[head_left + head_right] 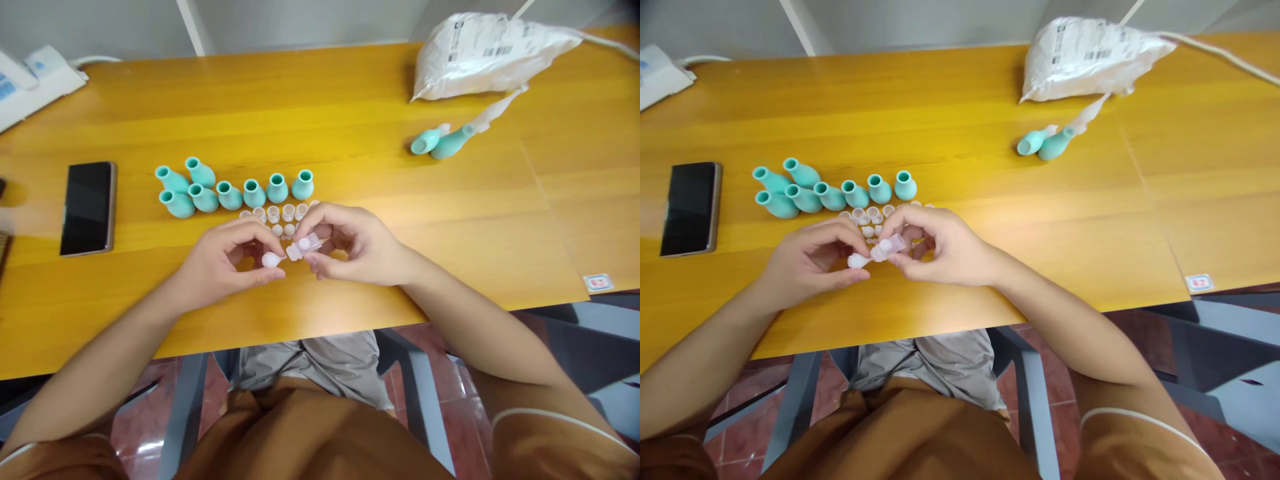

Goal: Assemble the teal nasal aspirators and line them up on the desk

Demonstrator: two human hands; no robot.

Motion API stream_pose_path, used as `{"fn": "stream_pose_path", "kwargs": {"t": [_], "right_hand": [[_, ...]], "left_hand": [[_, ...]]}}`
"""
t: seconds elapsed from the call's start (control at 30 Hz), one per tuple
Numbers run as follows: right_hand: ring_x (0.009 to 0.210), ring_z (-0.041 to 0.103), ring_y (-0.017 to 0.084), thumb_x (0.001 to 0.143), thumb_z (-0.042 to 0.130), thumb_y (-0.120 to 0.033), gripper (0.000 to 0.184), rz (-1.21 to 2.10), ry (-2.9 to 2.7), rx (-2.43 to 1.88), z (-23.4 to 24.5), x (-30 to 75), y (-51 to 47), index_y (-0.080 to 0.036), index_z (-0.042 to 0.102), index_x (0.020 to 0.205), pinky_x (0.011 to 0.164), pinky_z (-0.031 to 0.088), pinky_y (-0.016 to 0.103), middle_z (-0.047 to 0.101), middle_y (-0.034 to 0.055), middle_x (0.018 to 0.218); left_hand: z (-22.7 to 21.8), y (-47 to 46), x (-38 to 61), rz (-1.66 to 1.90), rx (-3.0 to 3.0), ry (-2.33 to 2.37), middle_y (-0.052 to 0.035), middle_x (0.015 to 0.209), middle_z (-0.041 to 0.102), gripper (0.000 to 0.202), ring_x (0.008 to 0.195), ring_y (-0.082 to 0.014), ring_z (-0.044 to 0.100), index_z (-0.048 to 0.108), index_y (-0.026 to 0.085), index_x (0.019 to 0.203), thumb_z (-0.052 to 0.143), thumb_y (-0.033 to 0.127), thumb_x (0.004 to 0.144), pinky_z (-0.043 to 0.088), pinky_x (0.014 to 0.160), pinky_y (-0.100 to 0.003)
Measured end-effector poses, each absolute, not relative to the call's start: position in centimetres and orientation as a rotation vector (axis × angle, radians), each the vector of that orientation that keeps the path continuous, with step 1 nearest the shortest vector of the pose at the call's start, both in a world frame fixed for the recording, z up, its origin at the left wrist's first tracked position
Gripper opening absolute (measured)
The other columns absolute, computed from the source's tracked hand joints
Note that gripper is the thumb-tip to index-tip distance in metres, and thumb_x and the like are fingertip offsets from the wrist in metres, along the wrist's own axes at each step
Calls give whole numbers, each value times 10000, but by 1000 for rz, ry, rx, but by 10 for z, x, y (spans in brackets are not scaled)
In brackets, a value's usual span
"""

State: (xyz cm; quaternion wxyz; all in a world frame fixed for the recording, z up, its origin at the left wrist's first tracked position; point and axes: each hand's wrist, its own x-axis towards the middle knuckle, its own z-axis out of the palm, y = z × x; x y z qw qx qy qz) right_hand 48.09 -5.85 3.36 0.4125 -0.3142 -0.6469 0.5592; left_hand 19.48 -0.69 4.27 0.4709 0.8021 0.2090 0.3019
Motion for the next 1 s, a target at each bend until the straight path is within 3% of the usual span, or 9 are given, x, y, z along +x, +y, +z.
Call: {"fn": "stream_pose_path", "kwargs": {"t": [0.13, 0.27, 0.43, 0.53, 0.63, 0.7, 0.87, 1.0], "right_hand": [[816, 732, 139, 1067, 881, -275, 216, 1385, -1646, -780, 30, 479, -59, -224, 746, 1229, 678, 633, 241, 786, 16, 1014], [727, 664, 127, 1092, 869, -292, 203, 1349, -1627, -782, 30, 479, -59, -234, 724, 1221, 626, 547, 242, 761, -7, 936], [690, 622, 129, 1078, 874, -258, 189, 1274, -1649, -772, 29, 479, -57, -235, 739, 1208, 611, 518, 246, 714, -28, 863], [842, 730, 151, 1034, 906, -232, 208, 1218, -1652, -749, 25, 477, -55, -234, 744, 1164, 714, 610, 255, 790, 27, 1015], [1107, 836, 196, 992, 929, -191, 263, 1255, -1628, -689, 22, 476, -54, -231, 706, 1125, 909, 706, 306, 849, 100, 1264], [1160, 860, 206, 990, 911, -148, 295, 1322, -1598, -648, 21, 475, -55, -235, 663, 1126, 956, 722, 330, 865, 110, 1307], [951, 817, 159, 961, 877, -87, 358, 1350, -1577, -635, 26, 475, -58, -259, 590, 1091, 808, 654, 272, 860, 49, 1153], [886, 754, 163, 990, 894, -159, 318, 1315, -1613, -728, 30, 478, -59, -272, 604, 1057, 772, 626, 287, 806, 20, 1046]], "left_hand": [[39, -8, 195, 782, 1951, 576, -27, 979, 789, 109, 877, -196, 729, 881, 286, 1102, 953, 359, 1065, 640, 821, -352], [37, -12, 195, 757, 1926, 561, -61, 1160, 858, 83, 1040, -215, 821, 925, 297, 1133, 951, 342, 1070, 713, 960, -368], [37, -18, 197, 676, 1700, 562, -33, 1149, 878, 200, 987, -176, 870, 847, 264, 1265, 934, 305, 1090, 765, 911, -302], [36, -20, 198, 699, 1573, 580, -20, 1123, 844, 338, 985, -178, 880, 747, 247, 1240, 995, 379, 1053, 779, 916, -315], [34, -20, 198, 719, 1539, 568, -19, 1116, 814, 367, 998, -180, 871, 694, 238, 1165, 993, 422, 1063, 780, 923, -329], [33, -19, 198, 726, 1523, 561, -20, 1120, 808, 372, 999, -179, 865, 688, 237, 1165, 993, 426, 1067, 782, 933, -337], [34, -20, 200, 744, 1484, 579, -14, 1090, 801, 394, 973, -181, 866, 692, 225, 1132, 1030, 395, 1022, 790, 912, -332], [37, -21, 201, 741, 1464, 663, -7, 1073, 804, 358, 898, -160, 844, 727, 207, 1078, 1049, 333, 982, 780, 844, -296]]}}
